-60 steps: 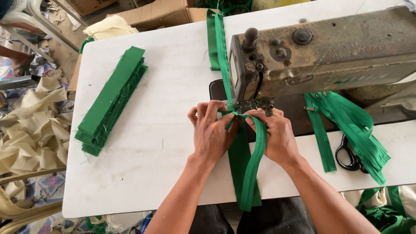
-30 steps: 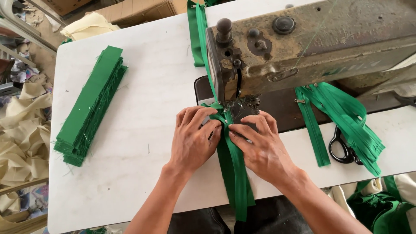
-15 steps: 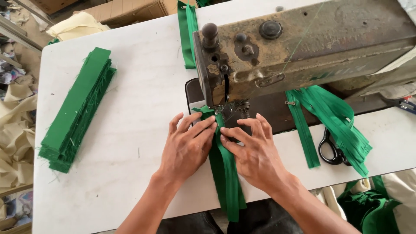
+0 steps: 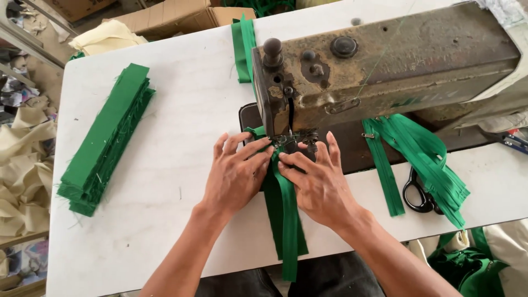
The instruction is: Sewing green fabric strips using an industrial sewing machine on a factory floor.
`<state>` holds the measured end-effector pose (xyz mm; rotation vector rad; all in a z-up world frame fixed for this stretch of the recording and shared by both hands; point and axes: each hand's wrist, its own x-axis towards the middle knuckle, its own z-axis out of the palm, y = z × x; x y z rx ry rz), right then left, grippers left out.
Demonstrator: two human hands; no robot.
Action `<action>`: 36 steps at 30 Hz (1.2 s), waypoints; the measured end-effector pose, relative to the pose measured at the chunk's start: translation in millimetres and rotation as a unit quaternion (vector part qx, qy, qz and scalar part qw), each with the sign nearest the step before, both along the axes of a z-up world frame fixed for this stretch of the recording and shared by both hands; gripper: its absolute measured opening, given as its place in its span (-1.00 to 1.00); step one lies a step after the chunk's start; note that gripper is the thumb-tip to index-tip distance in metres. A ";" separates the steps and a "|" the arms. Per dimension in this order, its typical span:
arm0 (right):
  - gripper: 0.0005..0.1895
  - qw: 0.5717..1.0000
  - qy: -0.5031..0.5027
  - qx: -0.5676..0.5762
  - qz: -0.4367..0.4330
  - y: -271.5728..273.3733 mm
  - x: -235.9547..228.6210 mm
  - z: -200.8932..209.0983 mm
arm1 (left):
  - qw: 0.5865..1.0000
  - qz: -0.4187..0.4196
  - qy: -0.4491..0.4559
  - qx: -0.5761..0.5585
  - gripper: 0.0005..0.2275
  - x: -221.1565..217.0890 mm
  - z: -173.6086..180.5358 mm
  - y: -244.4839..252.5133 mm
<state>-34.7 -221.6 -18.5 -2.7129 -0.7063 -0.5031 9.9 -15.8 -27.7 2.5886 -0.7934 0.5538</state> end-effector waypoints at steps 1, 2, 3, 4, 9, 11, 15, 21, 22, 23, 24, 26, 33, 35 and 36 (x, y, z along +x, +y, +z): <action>-0.68 1.000 0.000 -0.001 0.000 0.0 -0.5 -1.2 | 1.000 0.005 -0.004 -0.011 -0.85 -1.1 -1.1 -1.0; -0.68 1.000 0.000 0.001 -0.001 0.4 -0.7 -2.2 | 1.000 0.005 -0.004 -0.010 -0.85 -0.8 -4.3 -0.9; -0.70 1.000 -0.003 0.009 -0.002 0.4 -0.6 -3.5 | 0.999 0.020 -0.005 -0.043 -0.86 -0.1 -7.9 -1.2; -0.72 1.000 -0.005 0.017 -0.004 -0.2 -1.2 -5.2 | 0.996 0.035 -0.004 -0.076 -0.85 0.3 -12.1 -2.2; -0.74 1.000 -0.009 0.027 -0.008 -0.3 -2.2 -7.7 | 0.989 0.085 0.033 -0.115 -0.87 0.5 -10.4 -5.6; -0.73 1.000 -0.010 0.027 -0.009 0.1 -2.2 -8.1 | 0.988 0.081 0.048 -0.125 -0.88 1.0 -8.0 -6.2; -0.75 1.000 -0.016 0.021 -0.014 -0.7 -1.4 -8.7 | 0.990 0.051 0.048 -0.118 -0.90 0.2 0.0 -8.2; -0.74 1.000 -0.019 0.006 -0.011 -0.2 -2.3 -7.2 | 0.997 0.014 -0.019 -0.076 -0.85 -6.7 -5.2 -11.5; -0.74 1.000 -0.022 0.003 -0.013 0.1 -1.6 -6.6 | 0.996 0.012 -0.015 -0.082 -0.83 -7.1 -5.1 -11.8; -0.74 1.000 -0.023 0.003 -0.014 0.4 -1.6 -6.2 | 0.996 0.011 -0.016 -0.082 -0.83 -7.6 -3.7 -12.0; -0.74 1.000 -0.021 0.005 -0.013 0.4 -1.8 -5.6 | 0.996 0.014 -0.019 -0.080 -0.83 -8.3 -2.5 -12.6; -0.74 1.000 -0.019 0.005 -0.013 0.2 -2.3 -5.9 | 0.996 0.017 -0.022 -0.080 -0.83 -9.3 -1.6 -13.7; -0.68 1.000 -0.013 0.002 -0.014 -1.5 -3.9 -10.0 | 0.996 0.028 -0.040 -0.074 -0.82 -9.3 -4.2 -12.2; -0.67 1.000 -0.009 0.005 -0.011 -1.1 -3.9 -9.8 | 0.996 0.029 -0.038 -0.071 -0.82 -9.4 -3.9 -10.7; -0.68 1.000 -0.005 0.005 -0.011 -1.2 -3.8 -9.5 | 0.996 0.032 -0.039 -0.069 -0.82 -9.6 -3.3 -10.8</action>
